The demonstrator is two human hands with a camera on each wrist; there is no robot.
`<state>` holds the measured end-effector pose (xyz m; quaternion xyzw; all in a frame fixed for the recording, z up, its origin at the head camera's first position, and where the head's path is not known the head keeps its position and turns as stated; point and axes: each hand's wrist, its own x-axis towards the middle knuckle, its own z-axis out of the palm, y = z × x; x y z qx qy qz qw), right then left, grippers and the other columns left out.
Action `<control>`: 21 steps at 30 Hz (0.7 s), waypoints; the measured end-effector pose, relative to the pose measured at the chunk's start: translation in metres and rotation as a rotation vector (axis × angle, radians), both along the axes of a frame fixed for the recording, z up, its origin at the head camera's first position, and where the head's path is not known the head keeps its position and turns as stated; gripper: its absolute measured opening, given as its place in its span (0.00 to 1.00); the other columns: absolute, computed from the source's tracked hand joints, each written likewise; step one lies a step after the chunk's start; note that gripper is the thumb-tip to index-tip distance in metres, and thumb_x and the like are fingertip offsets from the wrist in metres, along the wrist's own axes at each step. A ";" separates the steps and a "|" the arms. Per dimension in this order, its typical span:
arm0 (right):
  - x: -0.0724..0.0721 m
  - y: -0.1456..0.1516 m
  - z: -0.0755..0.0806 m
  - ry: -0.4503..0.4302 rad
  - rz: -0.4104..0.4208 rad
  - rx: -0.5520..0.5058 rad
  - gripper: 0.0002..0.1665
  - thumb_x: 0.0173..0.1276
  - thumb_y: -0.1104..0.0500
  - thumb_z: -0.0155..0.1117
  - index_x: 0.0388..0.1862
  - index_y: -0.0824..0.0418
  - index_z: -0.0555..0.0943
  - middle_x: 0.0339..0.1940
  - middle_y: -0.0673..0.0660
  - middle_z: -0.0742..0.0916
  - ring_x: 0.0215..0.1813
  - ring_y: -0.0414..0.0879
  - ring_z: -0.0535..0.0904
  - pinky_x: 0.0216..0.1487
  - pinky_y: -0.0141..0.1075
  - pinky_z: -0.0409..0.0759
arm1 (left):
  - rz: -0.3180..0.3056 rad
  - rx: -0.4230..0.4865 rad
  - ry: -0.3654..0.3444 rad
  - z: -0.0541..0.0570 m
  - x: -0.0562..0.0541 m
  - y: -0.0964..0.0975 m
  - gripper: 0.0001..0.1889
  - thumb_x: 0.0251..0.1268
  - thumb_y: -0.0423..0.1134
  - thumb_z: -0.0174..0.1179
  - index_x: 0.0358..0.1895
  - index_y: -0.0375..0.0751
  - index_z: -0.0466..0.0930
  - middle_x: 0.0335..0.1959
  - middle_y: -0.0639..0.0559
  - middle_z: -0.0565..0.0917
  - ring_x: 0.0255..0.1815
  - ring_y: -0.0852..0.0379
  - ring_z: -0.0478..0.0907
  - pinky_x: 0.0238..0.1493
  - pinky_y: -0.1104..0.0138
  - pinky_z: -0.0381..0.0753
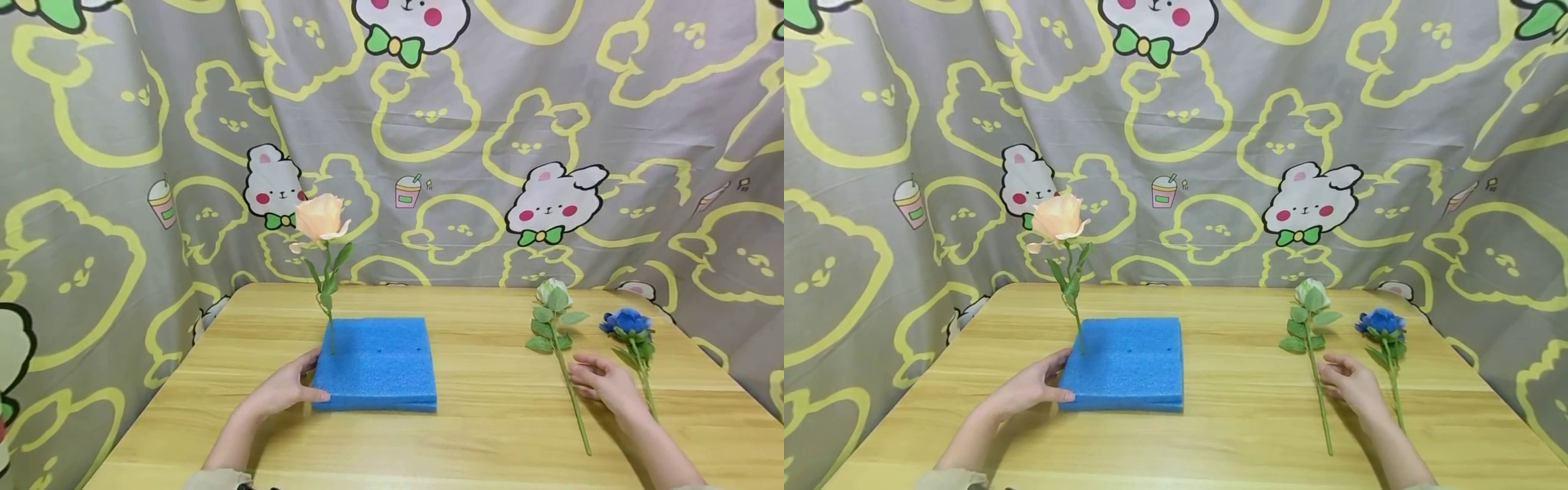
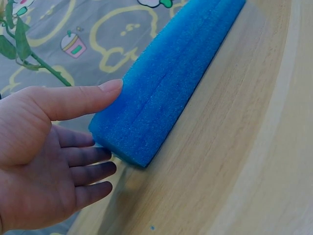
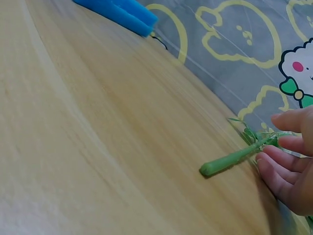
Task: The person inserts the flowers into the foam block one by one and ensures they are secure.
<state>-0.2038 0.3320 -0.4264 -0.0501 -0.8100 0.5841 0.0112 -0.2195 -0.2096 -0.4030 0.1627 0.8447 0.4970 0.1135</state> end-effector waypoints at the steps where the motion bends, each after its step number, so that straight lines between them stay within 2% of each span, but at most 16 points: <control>1: 0.000 0.001 0.000 -0.006 0.009 0.008 0.37 0.69 0.59 0.57 0.64 0.83 0.55 0.38 0.49 0.83 0.35 0.33 0.80 0.36 0.33 0.81 | -0.003 -0.001 0.002 0.000 0.000 0.000 0.51 0.48 0.40 0.71 0.69 0.22 0.47 0.68 0.27 0.54 0.68 0.32 0.52 0.65 0.44 0.51; 5: -0.002 0.002 -0.001 -0.028 0.027 0.034 0.36 0.68 0.59 0.58 0.63 0.82 0.56 0.39 0.53 0.84 0.34 0.35 0.80 0.35 0.34 0.81 | -0.002 -0.005 -0.002 -0.001 0.000 0.000 0.51 0.48 0.41 0.71 0.69 0.22 0.47 0.68 0.27 0.54 0.68 0.32 0.52 0.65 0.44 0.52; 14: -0.003 0.002 -0.001 -0.058 0.044 0.128 0.36 0.67 0.57 0.59 0.62 0.81 0.59 0.39 0.55 0.83 0.34 0.35 0.79 0.35 0.34 0.80 | 0.005 -0.004 -0.009 0.000 0.001 0.000 0.50 0.49 0.40 0.70 0.69 0.22 0.47 0.68 0.27 0.55 0.67 0.31 0.53 0.64 0.44 0.53; 21: -0.005 -0.003 0.001 -0.058 0.046 0.179 0.33 0.65 0.61 0.61 0.61 0.80 0.61 0.37 0.56 0.83 0.33 0.36 0.78 0.32 0.35 0.80 | 0.017 0.004 -0.017 0.000 0.001 0.001 0.50 0.48 0.39 0.71 0.69 0.23 0.48 0.68 0.27 0.55 0.68 0.32 0.53 0.65 0.44 0.54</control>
